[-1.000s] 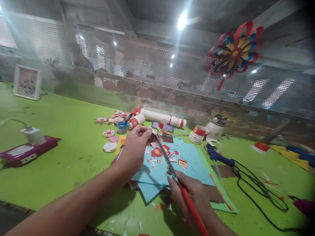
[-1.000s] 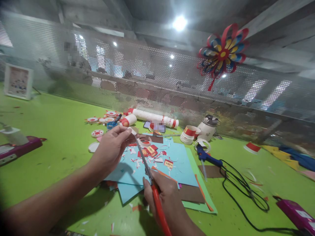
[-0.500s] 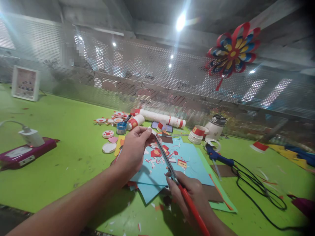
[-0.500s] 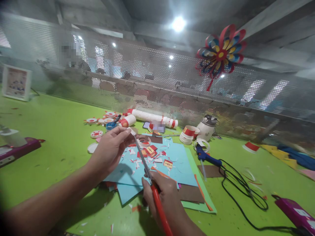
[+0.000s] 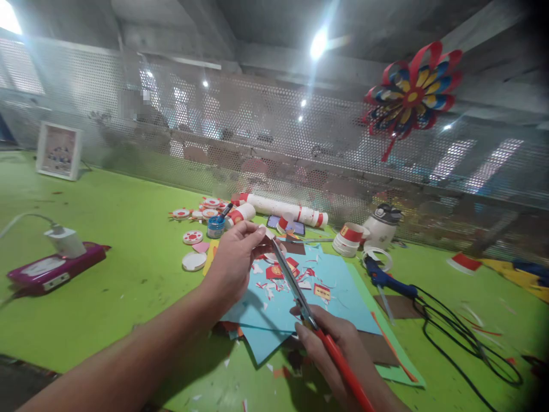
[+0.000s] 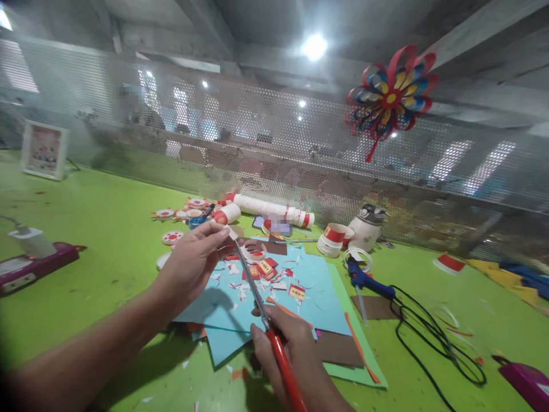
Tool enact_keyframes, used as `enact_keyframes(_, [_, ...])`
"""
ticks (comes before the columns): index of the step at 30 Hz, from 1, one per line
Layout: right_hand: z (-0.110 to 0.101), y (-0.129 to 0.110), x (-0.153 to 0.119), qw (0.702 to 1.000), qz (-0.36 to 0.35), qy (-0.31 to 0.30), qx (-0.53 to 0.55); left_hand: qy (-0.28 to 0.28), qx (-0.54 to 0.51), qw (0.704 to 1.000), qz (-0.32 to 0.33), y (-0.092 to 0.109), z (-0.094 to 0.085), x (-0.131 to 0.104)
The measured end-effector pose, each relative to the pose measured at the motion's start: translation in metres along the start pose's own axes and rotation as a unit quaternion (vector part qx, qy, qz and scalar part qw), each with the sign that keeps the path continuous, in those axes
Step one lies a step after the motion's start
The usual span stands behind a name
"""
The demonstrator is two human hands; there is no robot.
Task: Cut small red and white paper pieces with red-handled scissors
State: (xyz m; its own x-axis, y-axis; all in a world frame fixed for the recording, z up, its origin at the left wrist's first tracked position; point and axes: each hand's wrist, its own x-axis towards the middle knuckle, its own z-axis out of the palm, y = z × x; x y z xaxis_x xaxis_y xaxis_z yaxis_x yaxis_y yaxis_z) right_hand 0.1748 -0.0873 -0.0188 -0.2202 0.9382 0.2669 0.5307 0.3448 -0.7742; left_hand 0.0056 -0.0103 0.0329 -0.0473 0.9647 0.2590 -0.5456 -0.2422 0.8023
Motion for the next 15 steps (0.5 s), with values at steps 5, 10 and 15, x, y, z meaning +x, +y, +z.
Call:
enact_keyframes(5, [-0.001,0.004,-0.001,1.000,0.017,-0.016,0.015,-0.018,0.008,1.000,-0.008,0.004,-0.002,0.001])
enact_keyframes(10, [-0.004,0.002,0.000,0.999,0.040,-0.014,0.031,-0.036,0.014,0.999,-0.024,0.009,-0.005,0.002])
enact_keyframes(15, [-0.010,-0.005,0.000,0.999,0.030,-0.014,0.020,-0.041,0.021,0.998,-0.041,0.014,-0.006,0.004])
